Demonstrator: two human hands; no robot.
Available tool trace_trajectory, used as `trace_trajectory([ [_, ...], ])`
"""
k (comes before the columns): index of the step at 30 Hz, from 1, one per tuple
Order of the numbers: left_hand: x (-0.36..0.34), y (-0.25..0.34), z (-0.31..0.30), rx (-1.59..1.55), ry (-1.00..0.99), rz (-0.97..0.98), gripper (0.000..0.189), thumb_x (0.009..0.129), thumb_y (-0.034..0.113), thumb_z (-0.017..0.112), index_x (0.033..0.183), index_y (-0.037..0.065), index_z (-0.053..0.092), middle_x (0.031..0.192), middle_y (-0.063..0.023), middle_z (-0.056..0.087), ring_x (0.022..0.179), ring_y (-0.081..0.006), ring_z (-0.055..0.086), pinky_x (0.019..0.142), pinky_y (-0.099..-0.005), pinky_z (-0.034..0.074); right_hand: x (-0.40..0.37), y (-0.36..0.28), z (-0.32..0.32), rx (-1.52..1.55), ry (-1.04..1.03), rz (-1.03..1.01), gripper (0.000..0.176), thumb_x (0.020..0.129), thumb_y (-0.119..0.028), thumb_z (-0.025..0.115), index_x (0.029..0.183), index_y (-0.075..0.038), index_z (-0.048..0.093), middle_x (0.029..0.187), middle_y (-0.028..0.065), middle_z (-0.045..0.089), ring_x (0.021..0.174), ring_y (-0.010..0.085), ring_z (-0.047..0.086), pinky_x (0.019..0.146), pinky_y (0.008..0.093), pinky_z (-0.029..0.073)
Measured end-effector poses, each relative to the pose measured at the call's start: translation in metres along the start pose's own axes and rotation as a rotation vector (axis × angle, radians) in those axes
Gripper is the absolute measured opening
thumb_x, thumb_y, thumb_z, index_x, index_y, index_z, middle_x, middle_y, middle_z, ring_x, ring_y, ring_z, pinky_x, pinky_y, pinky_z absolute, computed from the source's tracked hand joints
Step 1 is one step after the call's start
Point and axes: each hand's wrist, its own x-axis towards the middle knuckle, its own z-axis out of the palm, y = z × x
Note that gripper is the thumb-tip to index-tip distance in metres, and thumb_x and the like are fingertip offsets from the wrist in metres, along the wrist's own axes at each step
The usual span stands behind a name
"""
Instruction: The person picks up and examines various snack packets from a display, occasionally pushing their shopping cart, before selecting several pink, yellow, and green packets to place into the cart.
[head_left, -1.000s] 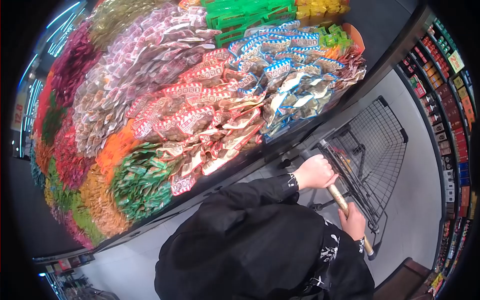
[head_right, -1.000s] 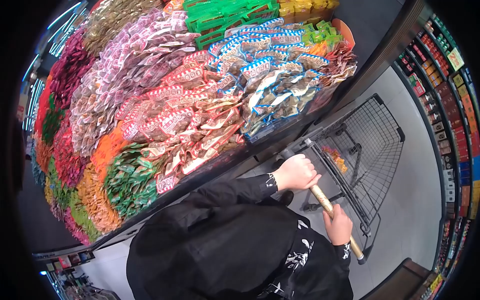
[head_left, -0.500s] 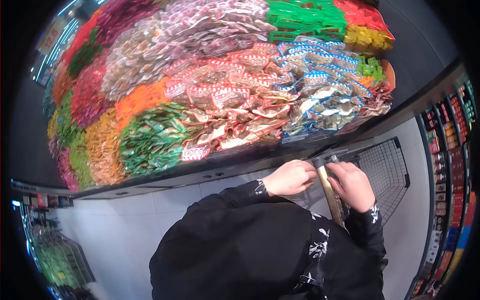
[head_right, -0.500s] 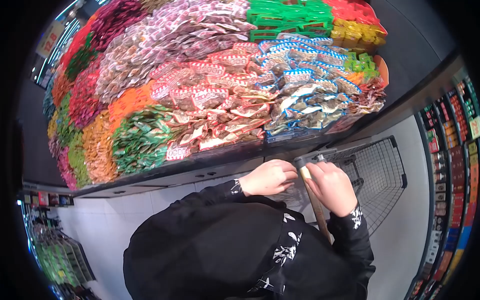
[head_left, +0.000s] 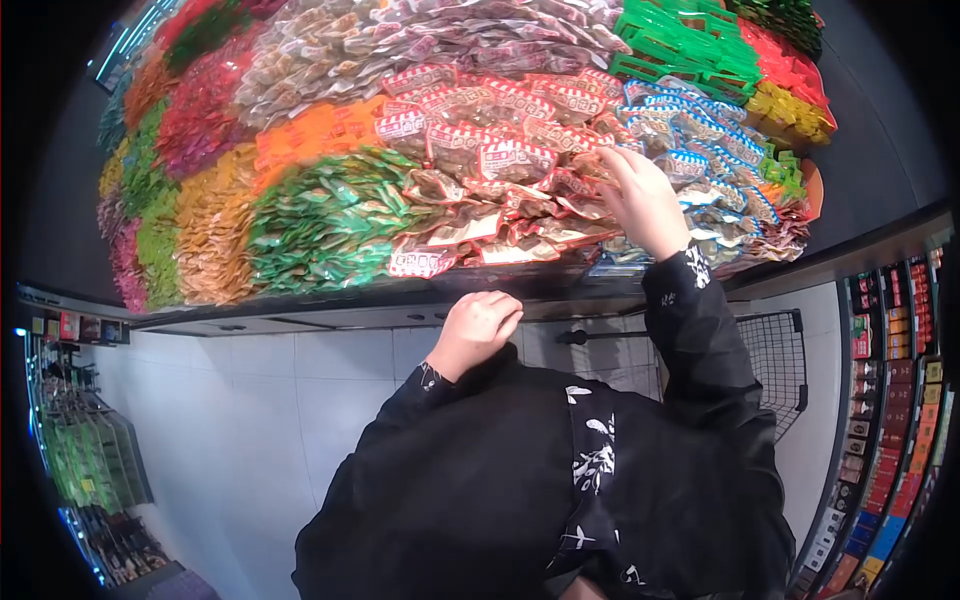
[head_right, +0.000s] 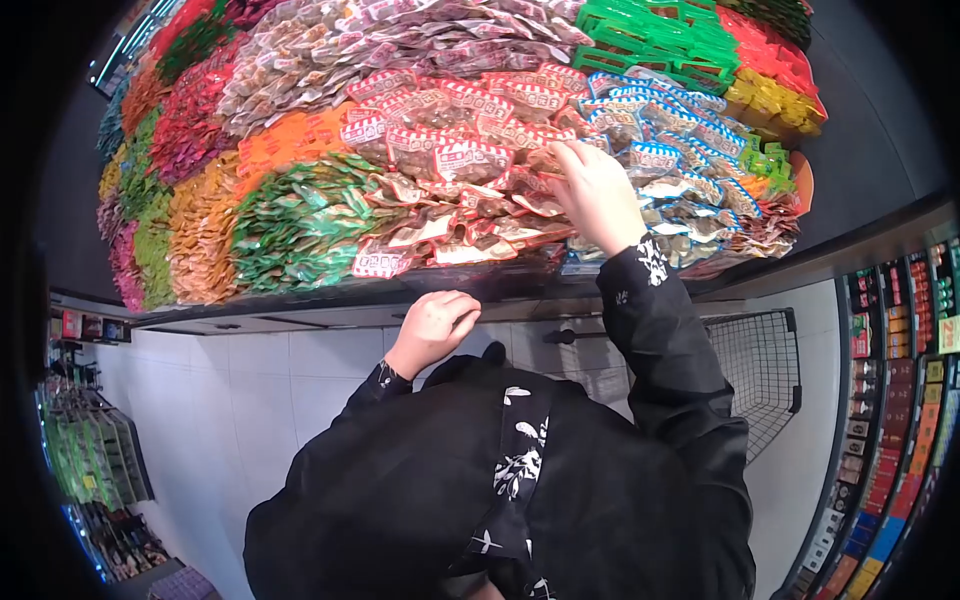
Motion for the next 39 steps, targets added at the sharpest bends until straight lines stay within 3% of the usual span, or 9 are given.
trace_trajectory([
  [8, 0.017, -0.01, -0.035, -0.06, 0.058, 0.127, 0.007, 0.078, 0.01, 0.063, 0.082, 0.005, 0.063, 0.081, -0.0067, 0.064, 0.077, -0.0235, 0.062, 0.071, -0.0339, 0.048, 0.017, 0.012, 0.043, 0.096, -0.001, 0.257, 0.013, 0.081, -0.017, 0.061, 0.091, -0.009, 0.064, 0.082, 0.0108, 0.063, 0.084, 0.0335, 0.058, 0.072, 0.04, 0.047],
  [10, 0.021, -0.012, -0.047, -0.087, 0.08, 0.154, 0.006, 0.077, 0.01, 0.063, 0.082, 0.005, 0.064, 0.08, -0.0069, 0.064, 0.076, -0.0235, 0.062, 0.07, -0.0336, 0.049, 0.023, 0.012, 0.04, 0.096, 0.033, 0.299, 0.013, 0.083, -0.016, 0.06, 0.09, -0.005, 0.064, 0.081, 0.012, 0.063, 0.079, 0.0292, 0.061, 0.071, 0.0359, 0.047],
  [12, 0.026, -0.013, -0.058, -0.195, 0.068, 0.119, 0.006, 0.078, 0.008, 0.063, 0.083, 0.005, 0.065, 0.079, -0.0079, 0.065, 0.075, -0.0237, 0.063, 0.068, -0.0328, 0.049, 0.03, 0.016, 0.037, 0.54, 0.136, 0.533, 0.013, 0.085, -0.015, 0.06, 0.09, -0.003, 0.063, 0.08, 0.0117, 0.064, 0.076, 0.0203, 0.063, 0.07, 0.0299, 0.047],
  [17, 0.044, -0.002, -0.072, -0.439, 0.196, 0.024, 0.007, 0.08, 0.002, 0.06, 0.084, -0.001, 0.065, 0.079, -0.0101, 0.066, 0.074, -0.02, 0.064, 0.069, -0.0295, 0.049, 0.045, 0.017, 0.01, 0.786, 0.222, 0.534, 0.016, 0.092, -0.015, 0.053, 0.096, 0.0, 0.059, 0.082, -0.0003, 0.062, 0.072, 0.0056, 0.057, 0.066, 0.0229, 0.046],
  [22, 0.061, 0.01, -0.062, -1.018, 0.369, -0.175, 0.025, 0.096, 0.014, 0.042, 0.114, -0.001, 0.05, 0.1, -0.0119, 0.061, 0.086, -0.0162, 0.061, 0.069, -0.0256, 0.051, 0.037, -0.005, -0.017, 1.237, -0.05, 0.582, 0.019, 0.092, -0.019, 0.055, 0.098, -0.002, 0.058, 0.082, -0.0024, 0.06, 0.071, 0.0024, 0.053, 0.065, 0.0196, 0.042],
  [25, 0.075, 0.02, -0.059, -1.347, 0.382, -0.261, 0.03, 0.096, 0.019, 0.042, 0.121, 0.002, 0.044, 0.109, -0.0116, 0.056, 0.091, -0.0171, 0.06, 0.07, -0.0297, 0.053, 0.035, -0.021, -0.029, 1.194, -0.392, 0.473, 0.02, 0.091, -0.02, 0.056, 0.092, -0.001, 0.061, 0.078, -0.0023, 0.061, 0.071, 0.0029, 0.052, 0.066, 0.0206, 0.043],
  [29, 0.085, 0.042, -0.052, -1.763, 0.002, -0.382, 0.036, 0.096, 0.021, 0.041, 0.128, 0.003, 0.037, 0.117, -0.0096, 0.052, 0.105, -0.0177, 0.055, 0.083, -0.0346, 0.05, 0.035, -0.038, -0.036, 0.948, -0.582, 0.253, 0.025, 0.09, -0.024, 0.057, 0.085, 0.0, 0.06, 0.069, 0.001, 0.058, 0.067, 0.0025, 0.05, 0.062, 0.0237, 0.043],
  [34, 0.076, 0.041, -0.044, -1.792, -0.048, -0.352, 0.038, 0.094, 0.012, 0.044, 0.13, 0.0, 0.039, 0.123, -0.01, 0.052, 0.111, -0.0184, 0.053, 0.095, -0.0344, 0.044, 0.038, -0.015, -0.024, 1.329, -0.564, 0.408, 0.031, 0.095, -0.029, 0.049, 0.083, -0.003, 0.06, 0.069, -0.0023, 0.058, 0.067, 0.002, 0.051, 0.062, 0.0196, 0.043],
  [39, 0.063, 0.04, -0.05, -1.924, 0.075, -0.403, 0.036, 0.096, 0.015, 0.04, 0.129, 0.001, 0.041, 0.125, -0.0109, 0.052, 0.113, -0.0219, 0.053, 0.092, -0.0384, 0.046, 0.041, 0.019, 0.016, 0.818, -0.272, 0.397, 0.024, 0.092, -0.025, 0.052, 0.095, -0.004, 0.061, 0.086, 0.0048, 0.063, 0.08, 0.0115, 0.059, 0.069, 0.0275, 0.048],
])
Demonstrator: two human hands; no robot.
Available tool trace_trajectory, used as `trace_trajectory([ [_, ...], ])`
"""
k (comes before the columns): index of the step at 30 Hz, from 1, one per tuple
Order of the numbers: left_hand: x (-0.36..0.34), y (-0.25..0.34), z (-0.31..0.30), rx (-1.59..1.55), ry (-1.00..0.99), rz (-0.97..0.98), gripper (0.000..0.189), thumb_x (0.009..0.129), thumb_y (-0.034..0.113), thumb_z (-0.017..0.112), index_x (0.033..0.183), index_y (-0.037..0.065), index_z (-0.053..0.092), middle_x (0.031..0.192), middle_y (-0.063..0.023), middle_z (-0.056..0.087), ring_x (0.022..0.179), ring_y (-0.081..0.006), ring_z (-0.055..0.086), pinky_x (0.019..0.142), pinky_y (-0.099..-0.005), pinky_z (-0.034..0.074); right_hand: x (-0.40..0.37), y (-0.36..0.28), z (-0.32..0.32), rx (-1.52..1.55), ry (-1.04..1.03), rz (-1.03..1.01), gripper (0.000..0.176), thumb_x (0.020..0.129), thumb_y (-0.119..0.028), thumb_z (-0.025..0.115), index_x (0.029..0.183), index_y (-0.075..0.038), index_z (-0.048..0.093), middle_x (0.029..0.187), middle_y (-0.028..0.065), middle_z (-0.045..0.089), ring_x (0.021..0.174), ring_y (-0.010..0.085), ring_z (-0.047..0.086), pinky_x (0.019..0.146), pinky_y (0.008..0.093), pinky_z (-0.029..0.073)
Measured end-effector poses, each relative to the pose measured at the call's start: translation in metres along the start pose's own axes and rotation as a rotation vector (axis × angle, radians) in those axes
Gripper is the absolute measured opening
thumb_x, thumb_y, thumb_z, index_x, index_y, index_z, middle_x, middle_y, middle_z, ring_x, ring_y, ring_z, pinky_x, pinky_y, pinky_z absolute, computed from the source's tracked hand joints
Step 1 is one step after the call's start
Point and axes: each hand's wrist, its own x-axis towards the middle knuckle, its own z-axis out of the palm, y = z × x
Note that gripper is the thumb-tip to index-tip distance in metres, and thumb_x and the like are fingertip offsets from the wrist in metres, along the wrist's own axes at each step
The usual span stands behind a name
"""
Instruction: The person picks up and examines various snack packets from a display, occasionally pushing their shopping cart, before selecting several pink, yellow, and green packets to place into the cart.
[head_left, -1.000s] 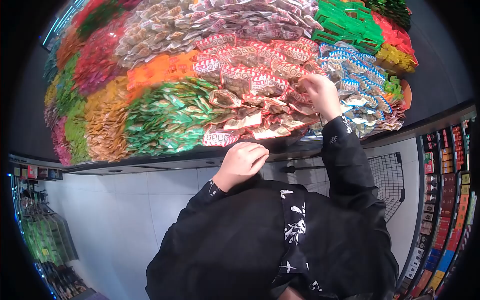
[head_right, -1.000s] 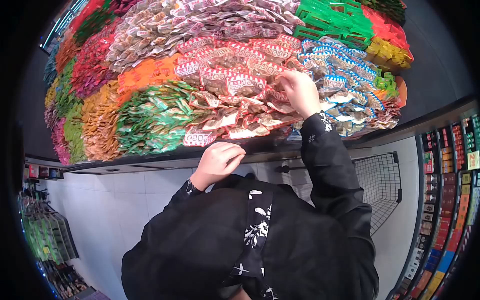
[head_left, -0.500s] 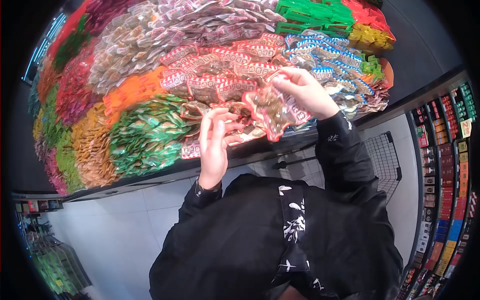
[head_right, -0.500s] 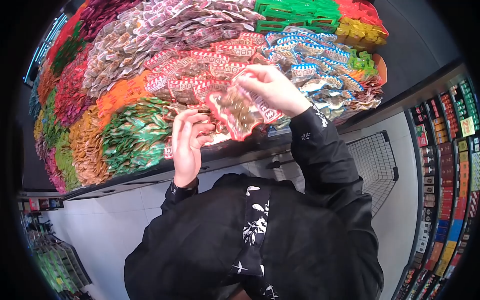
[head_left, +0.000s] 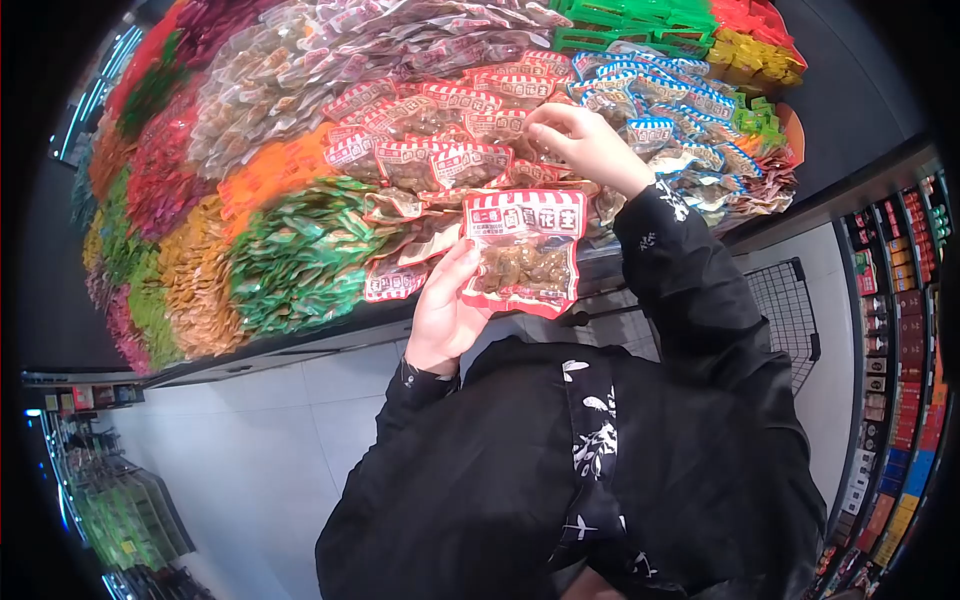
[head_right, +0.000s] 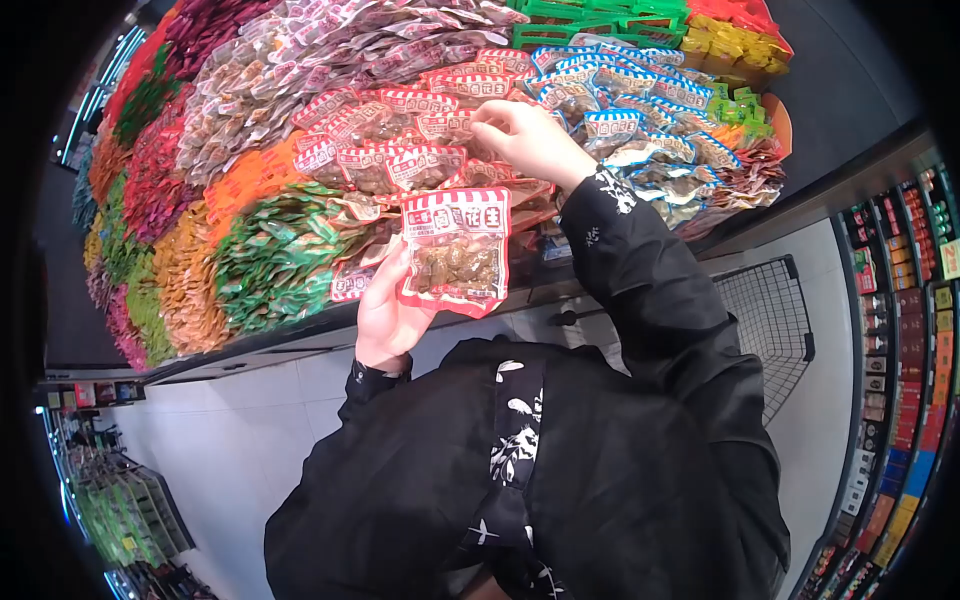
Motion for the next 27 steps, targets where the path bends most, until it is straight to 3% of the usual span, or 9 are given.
trace_trajectory([
  [1, -0.002, 0.001, -0.002, 0.002, 0.007, 0.008, 0.036, 0.096, 0.015, 0.04, 0.129, 0.001, 0.041, 0.125, -0.0109, 0.052, 0.113, -0.0219, 0.053, 0.092, -0.0384, 0.046, 0.003, 0.007, 0.003, -0.22, 0.088, -0.072, 0.023, 0.09, -0.024, 0.054, 0.098, -0.004, 0.061, 0.091, 0.0071, 0.064, 0.084, 0.0148, 0.061, 0.073, 0.0297, 0.049],
  [6, -0.01, 0.003, -0.015, 0.007, 0.124, 0.046, 0.039, 0.095, 0.019, 0.041, 0.131, 0.004, 0.039, 0.128, -0.0115, 0.049, 0.114, -0.026, 0.052, 0.092, -0.0437, 0.046, 0.009, 0.006, 0.017, -0.24, 0.178, -0.184, 0.025, 0.082, -0.017, 0.061, 0.103, -0.004, 0.059, 0.093, 0.0143, 0.063, 0.088, 0.0306, 0.062, 0.078, 0.036, 0.048],
  [14, -0.014, 0.01, -0.013, 0.031, 0.154, 0.108, 0.037, 0.095, 0.017, 0.041, 0.13, 0.007, 0.039, 0.126, -0.0114, 0.051, 0.112, -0.026, 0.054, 0.088, -0.0426, 0.05, 0.022, 0.021, 0.03, -0.63, 0.531, -0.285, 0.029, 0.079, -0.016, 0.062, 0.107, -0.008, 0.056, 0.096, 0.0132, 0.056, 0.091, 0.0334, 0.051, 0.084, 0.0403, 0.043],
  [17, -0.013, 0.011, -0.011, 0.033, 0.161, 0.132, 0.039, 0.094, 0.017, 0.041, 0.132, 0.006, 0.037, 0.126, -0.0132, 0.05, 0.114, -0.0272, 0.052, 0.089, -0.0441, 0.049, 0.024, 0.028, 0.025, -0.66, 0.403, -0.213, 0.021, 0.079, -0.017, 0.063, 0.097, -0.006, 0.058, 0.091, 0.0109, 0.058, 0.091, 0.0332, 0.051, 0.085, 0.0404, 0.042],
  [21, -0.007, 0.019, -0.004, -0.039, 0.071, 0.118, 0.042, 0.095, 0.017, 0.041, 0.134, 0.005, 0.033, 0.128, -0.0159, 0.048, 0.118, -0.0292, 0.049, 0.092, -0.0461, 0.046, 0.024, 0.015, 0.024, -0.31, 0.444, -0.291, 0.015, 0.08, -0.014, 0.062, 0.09, -0.004, 0.057, 0.088, 0.012, 0.06, 0.086, 0.0324, 0.056, 0.076, 0.0379, 0.045],
  [22, -0.006, 0.018, -0.006, -0.038, 0.066, 0.119, 0.042, 0.095, 0.017, 0.041, 0.134, 0.005, 0.033, 0.128, -0.0159, 0.048, 0.118, -0.0292, 0.049, 0.092, -0.0461, 0.046, 0.022, 0.009, 0.022, -0.264, 0.443, -0.232, 0.014, 0.084, -0.014, 0.06, 0.091, -0.003, 0.055, 0.084, 0.0085, 0.06, 0.076, 0.0216, 0.059, 0.067, 0.0308, 0.046],
  [23, -0.004, 0.017, -0.009, 0.022, 0.124, 0.175, 0.042, 0.095, 0.016, 0.041, 0.135, 0.005, 0.033, 0.128, -0.0158, 0.048, 0.118, -0.029, 0.048, 0.094, -0.0464, 0.045, 0.02, 0.003, 0.021, -0.268, 0.448, -0.236, 0.014, 0.084, -0.014, 0.06, 0.091, -0.003, 0.055, 0.084, 0.0085, 0.06, 0.076, 0.0216, 0.059, 0.067, 0.0308, 0.046],
  [26, 0.001, 0.014, -0.007, 0.198, 0.178, 0.325, 0.041, 0.096, 0.014, 0.042, 0.135, 0.004, 0.033, 0.13, -0.015, 0.047, 0.119, -0.0276, 0.047, 0.097, -0.0455, 0.042, 0.013, -0.019, 0.021, 0.24, 0.297, -0.201, 0.018, 0.091, -0.018, 0.056, 0.096, -0.001, 0.051, 0.077, -0.0011, 0.054, 0.071, 0.0016, 0.048, 0.06, 0.0207, 0.041],
  [27, 0.004, 0.015, -0.004, 0.313, 0.178, 0.42, 0.041, 0.096, 0.013, 0.043, 0.134, 0.003, 0.034, 0.13, -0.0143, 0.047, 0.119, -0.0263, 0.047, 0.098, -0.0443, 0.04, 0.008, -0.029, 0.019, 0.224, 0.191, -0.178, 0.018, 0.091, -0.017, 0.055, 0.096, 0.0, 0.051, 0.076, -0.0009, 0.052, 0.069, 0.0029, 0.047, 0.06, 0.0209, 0.04],
])
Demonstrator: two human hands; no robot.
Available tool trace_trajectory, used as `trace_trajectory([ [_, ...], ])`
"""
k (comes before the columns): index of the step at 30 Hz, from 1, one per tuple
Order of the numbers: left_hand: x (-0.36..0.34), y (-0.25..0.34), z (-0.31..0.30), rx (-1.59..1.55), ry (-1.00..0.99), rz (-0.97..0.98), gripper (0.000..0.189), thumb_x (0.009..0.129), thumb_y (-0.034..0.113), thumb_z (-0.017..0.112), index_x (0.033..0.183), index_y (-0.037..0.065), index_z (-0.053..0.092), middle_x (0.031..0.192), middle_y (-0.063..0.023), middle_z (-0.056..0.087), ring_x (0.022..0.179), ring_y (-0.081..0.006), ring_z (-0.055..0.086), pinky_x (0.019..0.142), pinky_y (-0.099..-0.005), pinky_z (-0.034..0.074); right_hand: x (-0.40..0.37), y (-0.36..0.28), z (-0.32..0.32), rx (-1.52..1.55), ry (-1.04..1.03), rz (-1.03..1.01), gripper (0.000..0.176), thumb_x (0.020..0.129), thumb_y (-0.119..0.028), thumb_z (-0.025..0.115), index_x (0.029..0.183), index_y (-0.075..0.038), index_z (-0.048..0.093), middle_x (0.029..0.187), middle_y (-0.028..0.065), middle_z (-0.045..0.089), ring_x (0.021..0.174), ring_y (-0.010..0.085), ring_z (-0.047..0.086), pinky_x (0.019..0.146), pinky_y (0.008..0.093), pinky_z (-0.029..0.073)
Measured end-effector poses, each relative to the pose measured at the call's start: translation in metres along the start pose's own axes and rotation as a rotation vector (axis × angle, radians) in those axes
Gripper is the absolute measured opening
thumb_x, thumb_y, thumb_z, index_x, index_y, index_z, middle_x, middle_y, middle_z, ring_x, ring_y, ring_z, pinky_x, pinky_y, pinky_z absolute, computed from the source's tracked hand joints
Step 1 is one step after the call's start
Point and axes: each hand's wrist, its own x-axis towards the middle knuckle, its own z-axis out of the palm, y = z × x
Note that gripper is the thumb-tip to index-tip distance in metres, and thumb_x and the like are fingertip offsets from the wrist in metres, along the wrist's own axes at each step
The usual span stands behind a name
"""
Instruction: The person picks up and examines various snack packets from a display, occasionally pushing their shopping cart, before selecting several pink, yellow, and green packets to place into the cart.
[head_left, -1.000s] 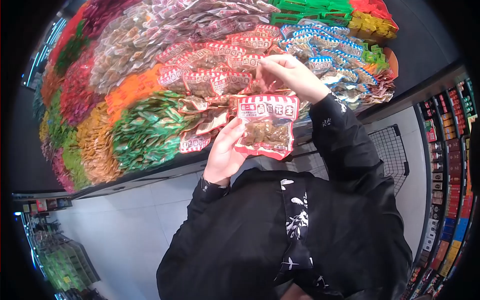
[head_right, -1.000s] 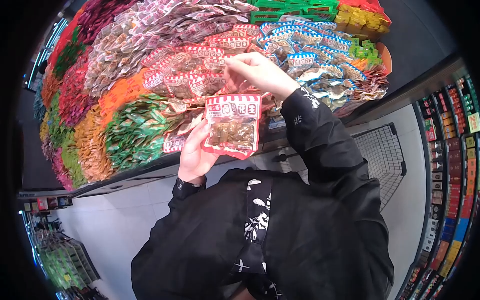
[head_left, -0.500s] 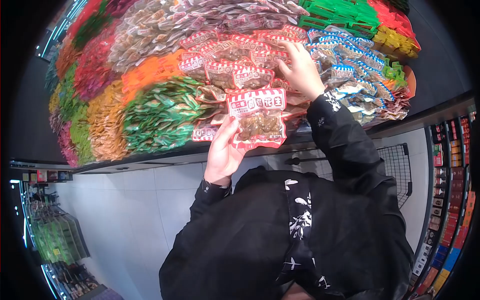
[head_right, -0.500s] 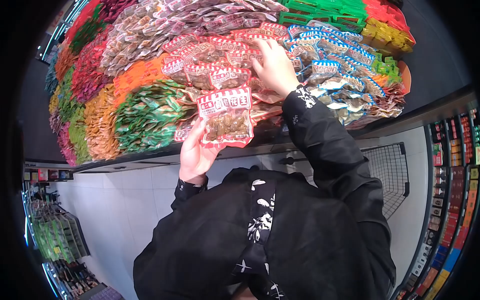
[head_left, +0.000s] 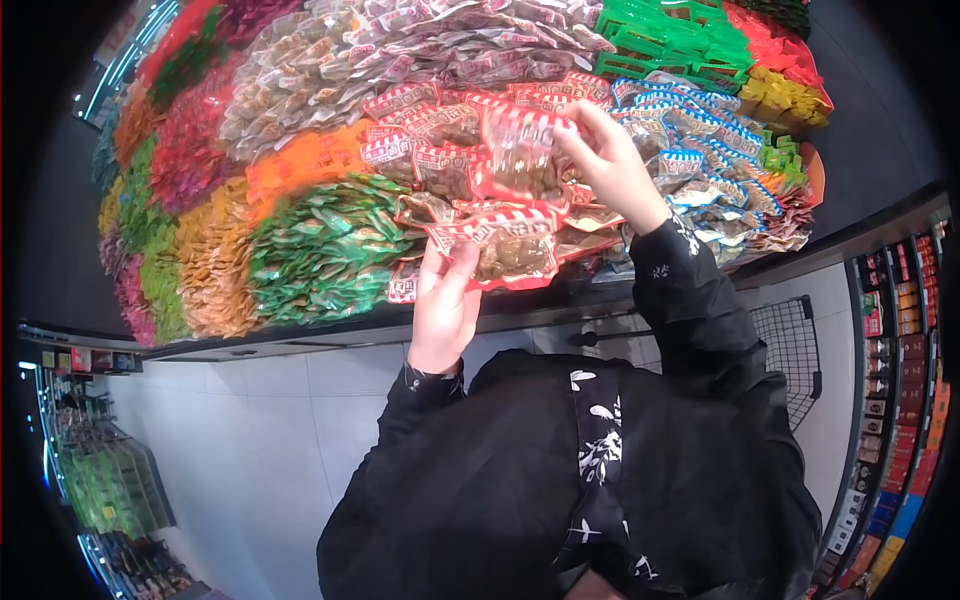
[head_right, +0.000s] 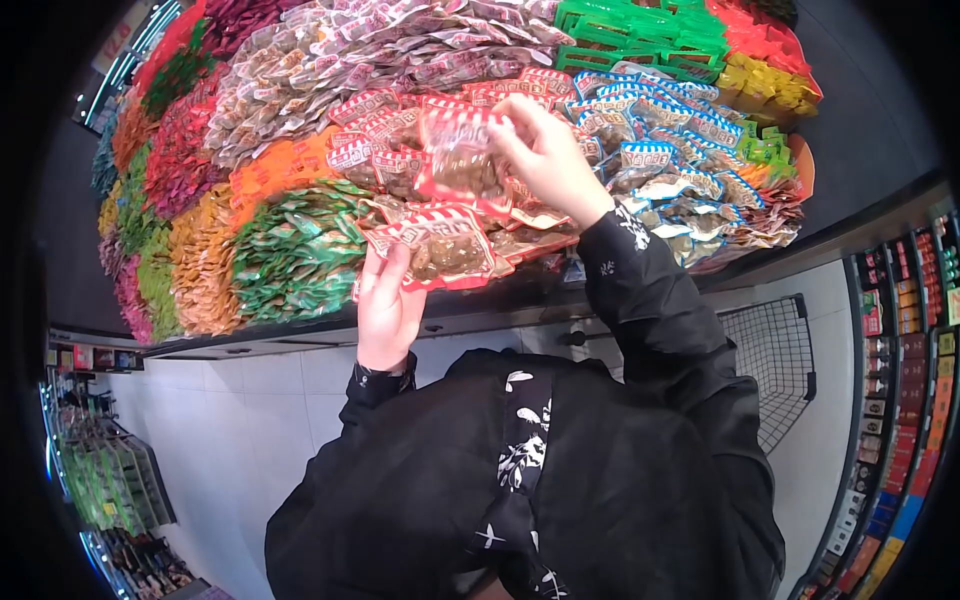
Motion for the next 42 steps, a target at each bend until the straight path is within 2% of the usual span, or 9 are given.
trace_trajectory([
  [11, -0.001, 0.009, -0.007, 0.19, -0.096, 0.017, 0.032, 0.089, 0.002, 0.052, 0.12, -0.002, 0.048, 0.11, -0.0064, 0.059, 0.099, -0.0124, 0.056, 0.089, -0.0285, 0.044, -0.02, -0.051, 0.013, 0.141, -0.578, 0.145, 0.025, 0.094, -0.026, 0.05, 0.095, -0.002, 0.056, 0.079, 0.0005, 0.055, 0.074, 0.0086, 0.048, 0.066, 0.0254, 0.041],
  [12, -0.001, 0.011, -0.008, 0.108, -0.082, -0.024, 0.027, 0.089, 0.002, 0.052, 0.116, -0.002, 0.052, 0.107, -0.0065, 0.061, 0.097, -0.0124, 0.058, 0.087, -0.0282, 0.045, -0.014, -0.038, 0.016, 0.177, -0.523, -0.042, 0.031, 0.095, -0.032, 0.045, 0.093, -0.003, 0.056, 0.082, -0.0007, 0.056, 0.075, 0.009, 0.05, 0.068, 0.0255, 0.042],
  [16, -0.002, 0.01, -0.015, -0.052, 0.002, -0.019, 0.023, 0.089, 0.003, 0.05, 0.112, -0.001, 0.054, 0.104, -0.0075, 0.062, 0.093, -0.0145, 0.06, 0.085, -0.0297, 0.047, 0.007, -0.007, 0.015, 0.235, -0.462, 0.279, 0.035, 0.094, -0.034, 0.046, 0.098, -0.002, 0.06, 0.087, 0.0033, 0.062, 0.079, 0.0119, 0.057, 0.07, 0.0302, 0.045],
  [18, 0.0, 0.011, -0.019, -0.098, 0.032, -0.023, 0.023, 0.09, 0.004, 0.048, 0.112, 0.0, 0.054, 0.104, -0.0082, 0.063, 0.093, -0.0157, 0.061, 0.084, -0.0311, 0.049, 0.02, 0.003, 0.023, -0.292, -0.297, 0.122, 0.03, 0.093, -0.028, 0.05, 0.103, -0.002, 0.058, 0.094, 0.0056, 0.061, 0.09, 0.0157, 0.057, 0.08, 0.0308, 0.047],
  [26, 0.001, 0.021, -0.029, -0.17, 0.067, 0.02, 0.025, 0.091, 0.007, 0.048, 0.116, 0.002, 0.052, 0.107, -0.0074, 0.061, 0.096, -0.0161, 0.06, 0.086, -0.0313, 0.048, 0.069, 0.042, 0.065, -0.382, -0.132, -0.022, 0.05, 0.084, -0.028, 0.06, 0.123, 0.0, 0.047, 0.113, 0.0195, 0.059, 0.103, 0.028, 0.059, 0.089, 0.0351, 0.046],
  [32, 0.001, 0.029, -0.041, -0.232, 0.123, 0.037, 0.024, 0.093, 0.008, 0.046, 0.117, 0.004, 0.051, 0.109, -0.0081, 0.06, 0.098, -0.017, 0.06, 0.087, -0.0335, 0.048, 0.082, 0.054, 0.084, -0.464, -0.086, 0.164, 0.029, 0.082, -0.026, 0.061, 0.097, -0.001, 0.062, 0.091, 0.0164, 0.065, 0.085, 0.0278, 0.064, 0.076, 0.0367, 0.047],
  [36, 0.002, 0.035, -0.045, -0.268, 0.185, 0.018, 0.024, 0.094, 0.009, 0.045, 0.117, 0.004, 0.05, 0.11, -0.0083, 0.06, 0.099, -0.0172, 0.06, 0.087, -0.0338, 0.049, 0.082, 0.074, 0.082, -0.36, -0.015, 0.075, 0.024, 0.086, -0.022, 0.056, 0.098, -0.001, 0.061, 0.085, 0.0111, 0.065, 0.079, 0.0223, 0.061, 0.072, 0.0342, 0.046],
  [38, 0.004, 0.037, -0.045, -0.252, 0.18, 0.046, 0.024, 0.094, 0.01, 0.045, 0.117, 0.004, 0.05, 0.111, -0.0081, 0.059, 0.098, -0.0173, 0.06, 0.086, -0.0336, 0.049, 0.084, 0.076, 0.073, 0.05, 0.028, 0.126, 0.022, 0.09, -0.019, 0.053, 0.101, -0.001, 0.059, 0.085, 0.0045, 0.065, 0.077, 0.015, 0.058, 0.07, 0.03, 0.045],
  [42, 0.008, 0.036, -0.047, -0.193, 0.124, 0.059, 0.023, 0.094, 0.011, 0.045, 0.115, 0.003, 0.05, 0.11, -0.0083, 0.06, 0.097, -0.0173, 0.06, 0.085, -0.0333, 0.05, 0.067, 0.026, 0.03, 0.469, 0.054, 0.427, 0.02, 0.092, -0.019, 0.053, 0.105, -0.005, 0.058, 0.085, 0.0009, 0.061, 0.081, 0.0076, 0.058, 0.068, 0.022, 0.047],
])
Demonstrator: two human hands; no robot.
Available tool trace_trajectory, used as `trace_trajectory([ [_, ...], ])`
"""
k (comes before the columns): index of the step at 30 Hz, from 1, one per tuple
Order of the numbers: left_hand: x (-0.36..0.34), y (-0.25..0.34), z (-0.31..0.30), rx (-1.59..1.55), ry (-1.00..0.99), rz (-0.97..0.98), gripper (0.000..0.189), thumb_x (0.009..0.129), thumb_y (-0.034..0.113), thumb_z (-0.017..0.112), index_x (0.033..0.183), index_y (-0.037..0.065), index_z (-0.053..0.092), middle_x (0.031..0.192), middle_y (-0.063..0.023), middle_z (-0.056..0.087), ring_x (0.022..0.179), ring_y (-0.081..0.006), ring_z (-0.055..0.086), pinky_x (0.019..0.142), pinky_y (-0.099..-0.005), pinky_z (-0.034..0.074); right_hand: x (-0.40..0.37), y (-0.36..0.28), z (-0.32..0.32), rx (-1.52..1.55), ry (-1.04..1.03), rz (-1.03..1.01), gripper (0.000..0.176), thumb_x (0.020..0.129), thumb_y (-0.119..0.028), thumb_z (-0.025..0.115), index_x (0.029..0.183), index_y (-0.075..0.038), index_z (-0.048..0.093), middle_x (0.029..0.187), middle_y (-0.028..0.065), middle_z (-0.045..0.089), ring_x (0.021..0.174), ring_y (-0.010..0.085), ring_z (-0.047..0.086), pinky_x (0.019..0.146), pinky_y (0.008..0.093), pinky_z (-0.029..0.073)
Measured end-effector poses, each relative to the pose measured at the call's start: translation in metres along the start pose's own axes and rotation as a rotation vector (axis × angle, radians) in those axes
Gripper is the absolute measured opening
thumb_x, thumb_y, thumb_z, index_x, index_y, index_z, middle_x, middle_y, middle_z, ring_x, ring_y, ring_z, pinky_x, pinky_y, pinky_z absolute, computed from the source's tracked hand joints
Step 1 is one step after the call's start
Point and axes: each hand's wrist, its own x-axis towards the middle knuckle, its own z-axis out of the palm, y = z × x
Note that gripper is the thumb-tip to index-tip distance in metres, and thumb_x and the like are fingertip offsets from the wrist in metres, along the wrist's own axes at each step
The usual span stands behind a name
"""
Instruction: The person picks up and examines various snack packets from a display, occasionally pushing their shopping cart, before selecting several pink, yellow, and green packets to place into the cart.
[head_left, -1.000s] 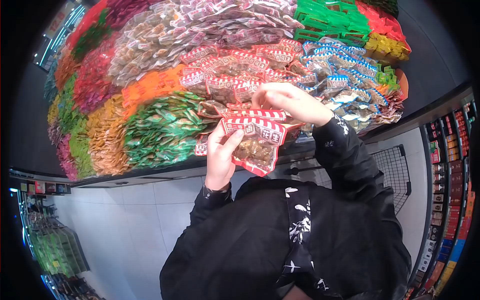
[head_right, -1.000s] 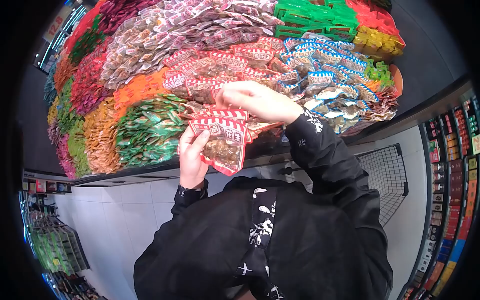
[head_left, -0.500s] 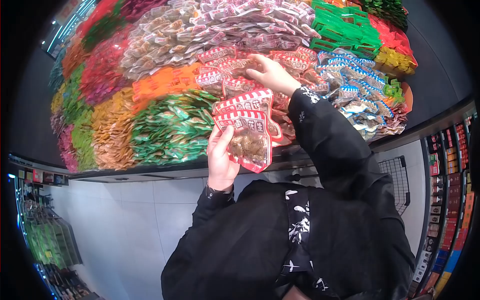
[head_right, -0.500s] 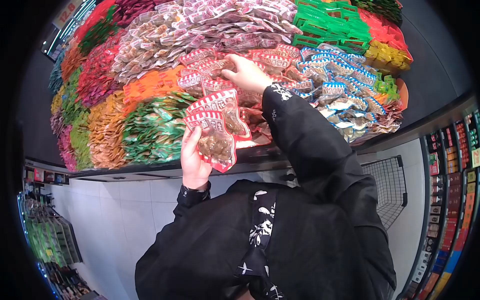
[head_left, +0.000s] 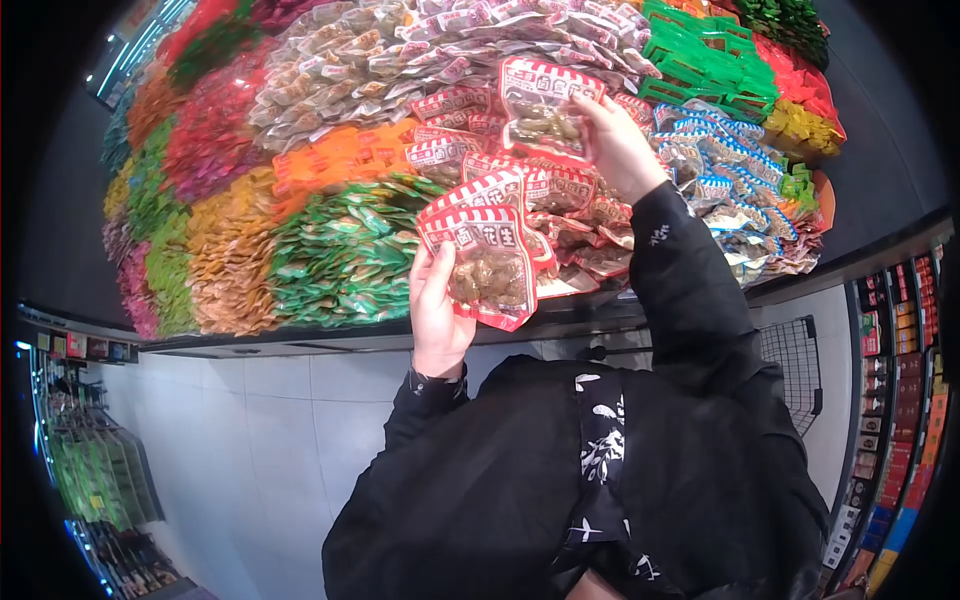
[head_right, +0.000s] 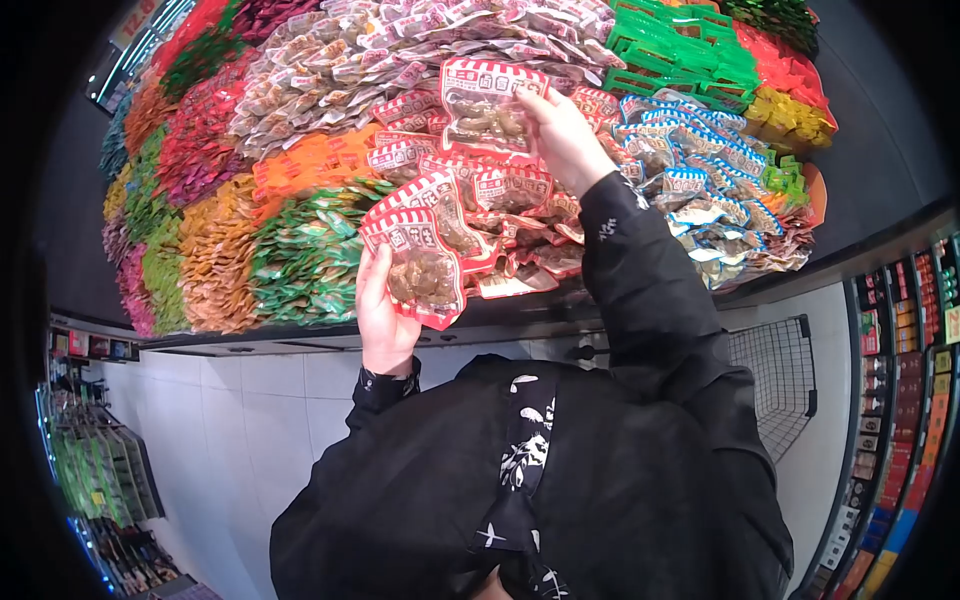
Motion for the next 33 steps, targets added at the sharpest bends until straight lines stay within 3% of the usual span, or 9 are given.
trace_trajectory([
  [3, 0.006, -0.004, 0.004, 0.059, -0.022, 0.01, 0.027, 0.095, 0.014, 0.043, 0.12, 0.004, 0.047, 0.112, -0.0081, 0.058, 0.101, -0.0183, 0.059, 0.087, -0.0342, 0.048, -0.044, -0.021, 0.015, 0.235, 0.067, -0.047, 0.021, 0.091, -0.019, 0.054, 0.107, -0.005, 0.056, 0.093, 0.0022, 0.062, 0.085, 0.0086, 0.059, 0.074, 0.0243, 0.049],
  [11, 0.016, -0.018, 0.02, 0.053, 0.014, -0.066, 0.023, 0.093, 0.009, 0.048, 0.115, 0.003, 0.051, 0.108, -0.0072, 0.061, 0.096, -0.016, 0.061, 0.083, -0.0321, 0.051, -0.095, -0.023, 0.005, 0.304, -0.064, 0.011, 0.021, 0.091, -0.016, 0.053, 0.107, -0.003, 0.054, 0.099, 0.0041, 0.062, 0.089, 0.0089, 0.06, 0.077, 0.0239, 0.049],
  [16, 0.018, -0.031, 0.026, 0.129, 0.021, -0.027, 0.026, 0.093, 0.011, 0.049, 0.118, 0.002, 0.051, 0.112, -0.0082, 0.059, 0.101, -0.0177, 0.059, 0.087, -0.0341, 0.048, -0.111, -0.014, -0.001, 0.142, -0.003, 0.015, 0.02, 0.09, -0.02, 0.057, 0.105, -0.006, 0.058, 0.091, -0.0024, 0.063, 0.076, 0.0024, 0.054, 0.063, 0.0166, 0.041],
  [19, 0.016, -0.036, 0.036, 0.16, 0.058, -0.036, 0.026, 0.093, 0.012, 0.05, 0.117, 0.002, 0.052, 0.112, -0.0083, 0.06, 0.101, -0.0178, 0.059, 0.087, -0.0333, 0.048, -0.122, -0.007, 0.003, 0.017, 0.016, -0.027, 0.018, 0.089, -0.021, 0.059, 0.096, -0.005, 0.063, 0.083, -0.0027, 0.063, 0.069, 0.0015, 0.053, 0.058, 0.0175, 0.04],
  [20, 0.015, -0.038, 0.037, 0.158, 0.055, -0.04, 0.026, 0.093, 0.012, 0.05, 0.117, 0.002, 0.052, 0.112, -0.0083, 0.06, 0.101, -0.0178, 0.059, 0.087, -0.0333, 0.048, -0.126, -0.006, 0.007, 0.015, 0.022, -0.046, 0.017, 0.089, -0.017, 0.06, 0.099, -0.003, 0.062, 0.087, 0.0014, 0.065, 0.077, 0.0064, 0.059, 0.069, 0.022, 0.048],
  [23, 0.015, -0.044, 0.032, 0.154, 0.03, -0.044, 0.029, 0.095, 0.018, 0.048, 0.118, 0.001, 0.051, 0.111, -0.0085, 0.06, 0.1, -0.0175, 0.058, 0.087, -0.0327, 0.047, -0.13, 0.004, 0.018, -0.002, 0.084, -0.105, 0.019, 0.088, -0.018, 0.061, 0.1, -0.002, 0.063, 0.085, -0.0021, 0.063, 0.075, 0.0031, 0.054, 0.067, 0.02, 0.043],
  [26, 0.01, -0.048, 0.033, 0.186, -0.086, 0.035, 0.03, 0.095, 0.019, 0.049, 0.118, 0.0, 0.05, 0.11, -0.009, 0.061, 0.099, -0.017, 0.059, 0.087, -0.0322, 0.047, -0.132, 0.016, 0.032, -0.057, 0.108, -0.2, 0.019, 0.09, -0.02, 0.058, 0.092, -0.001, 0.06, 0.075, -0.0053, 0.057, 0.064, 0.0005, 0.045, 0.055, 0.0186, 0.037],
  [30, 0.01, -0.041, 0.033, 0.235, -0.074, 0.081, 0.027, 0.093, 0.012, 0.05, 0.117, -0.002, 0.051, 0.109, -0.0091, 0.061, 0.097, -0.0167, 0.06, 0.086, -0.0309, 0.048, -0.132, 0.014, 0.033, -0.043, 0.024, -0.178, 0.021, 0.092, -0.022, 0.056, 0.103, -0.004, 0.057, 0.077, -0.0056, 0.054, 0.065, 0.0006, 0.044, 0.056, 0.0187, 0.037],
  [33, 0.012, -0.027, 0.021, 0.157, 0.08, 0.042, 0.022, 0.091, 0.009, 0.05, 0.111, 0.0, 0.054, 0.106, -0.0089, 0.062, 0.093, -0.0165, 0.061, 0.082, -0.0307, 0.049, -0.122, 0.006, 0.024, 0.005, 0.079, -0.082, 0.027, 0.096, -0.028, 0.046, 0.112, -0.008, 0.051, 0.08, 0.0002, 0.057, 0.066, 0.005, 0.052, 0.057, 0.0184, 0.043],
])
